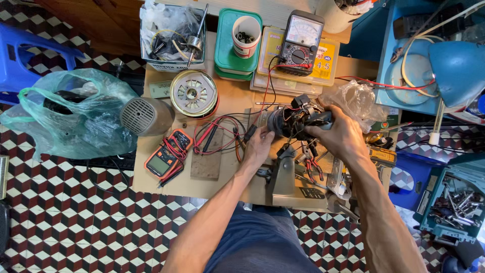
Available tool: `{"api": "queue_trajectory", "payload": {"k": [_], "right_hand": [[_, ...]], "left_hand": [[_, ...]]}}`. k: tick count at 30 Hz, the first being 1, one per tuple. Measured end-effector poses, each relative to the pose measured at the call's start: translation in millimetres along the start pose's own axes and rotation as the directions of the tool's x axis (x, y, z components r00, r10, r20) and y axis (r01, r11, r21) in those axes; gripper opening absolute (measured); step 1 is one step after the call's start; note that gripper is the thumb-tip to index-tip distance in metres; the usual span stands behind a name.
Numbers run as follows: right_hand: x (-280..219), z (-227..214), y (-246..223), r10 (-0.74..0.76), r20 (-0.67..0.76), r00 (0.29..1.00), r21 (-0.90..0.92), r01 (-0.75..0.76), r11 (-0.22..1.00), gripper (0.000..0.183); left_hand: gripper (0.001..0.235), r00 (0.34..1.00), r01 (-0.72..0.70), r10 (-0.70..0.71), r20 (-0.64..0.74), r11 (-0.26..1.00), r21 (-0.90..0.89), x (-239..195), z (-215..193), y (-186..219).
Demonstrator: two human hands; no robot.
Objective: The person disassembles and reassembles a small electric motor on a workbench. They use a cordless drill to remove and install screws, a screwdriver to adjust internal components, and a multimeter to test electrical connections. The motor housing is opened, inspected, and then closed again.
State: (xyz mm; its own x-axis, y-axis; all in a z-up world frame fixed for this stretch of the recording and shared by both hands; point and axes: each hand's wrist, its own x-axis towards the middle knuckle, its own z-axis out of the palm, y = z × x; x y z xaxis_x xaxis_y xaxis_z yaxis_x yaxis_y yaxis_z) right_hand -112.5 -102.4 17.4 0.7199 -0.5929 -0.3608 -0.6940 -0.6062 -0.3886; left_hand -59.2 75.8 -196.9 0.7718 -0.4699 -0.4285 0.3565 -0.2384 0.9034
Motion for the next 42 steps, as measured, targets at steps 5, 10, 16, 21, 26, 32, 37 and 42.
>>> {"api": "queue_trajectory", "payload": {"k": [5,10,16,21,26,32,37,42], "right_hand": [[-38.8,-15.7,8.0,0.048,-0.122,0.991,0.099,-0.036,0.994,0.076],[-70.6,-11.7,21.0,0.120,-0.162,0.980,0.503,-0.023,0.864,0.057],[-109.0,6.2,53.1,0.272,-0.195,0.942,0.751,-0.035,0.660,0.052],[-132.4,28.6,98.3,0.383,-0.119,0.916,0.925,-0.038,0.379,0.052],[-148.7,54.8,131.7,0.407,-0.004,0.913,0.990,-0.055,0.133,0.046],[-165.4,83.5,142.6,0.372,0.022,0.928,0.997,0.008,-0.079,0.044],[-175.1,89.3,136.4,0.372,-0.034,0.928,0.999,0.041,-0.012,0.050],[-186.2,83.7,118.1,0.365,-0.132,0.921,0.968,0.041,0.247,0.060]], "left_hand": [[0.042,0.994,0.029,-0.035,-0.103,0.998,-0.058,-1.2,10.2,19.9],[0.040,0.986,0.035,-0.033,-0.162,0.999,0.013,-3.0,13.6,31.9],[0.038,0.963,0.270,-0.261,0.069,0.925,-0.268,-25.1,35.0,32.9],[0.037,0.905,0.423,-0.208,0.371,0.542,-0.726,-44.0,60.0,25.6],[0.037,0.869,0.489,-0.185,0.459,0.463,-0.740,-52.4,64.1,21.4],[0.033,0.902,0.424,-0.203,0.381,0.578,-0.697,-59.0,70.1,21.2],[0.029,0.903,0.428,-0.255,0.347,0.624,-0.654,-55.2,72.6,13.3],[0.029,0.876,0.480,-0.299,0.379,0.622,-0.619,-47.7,68.3,0.9]]}}
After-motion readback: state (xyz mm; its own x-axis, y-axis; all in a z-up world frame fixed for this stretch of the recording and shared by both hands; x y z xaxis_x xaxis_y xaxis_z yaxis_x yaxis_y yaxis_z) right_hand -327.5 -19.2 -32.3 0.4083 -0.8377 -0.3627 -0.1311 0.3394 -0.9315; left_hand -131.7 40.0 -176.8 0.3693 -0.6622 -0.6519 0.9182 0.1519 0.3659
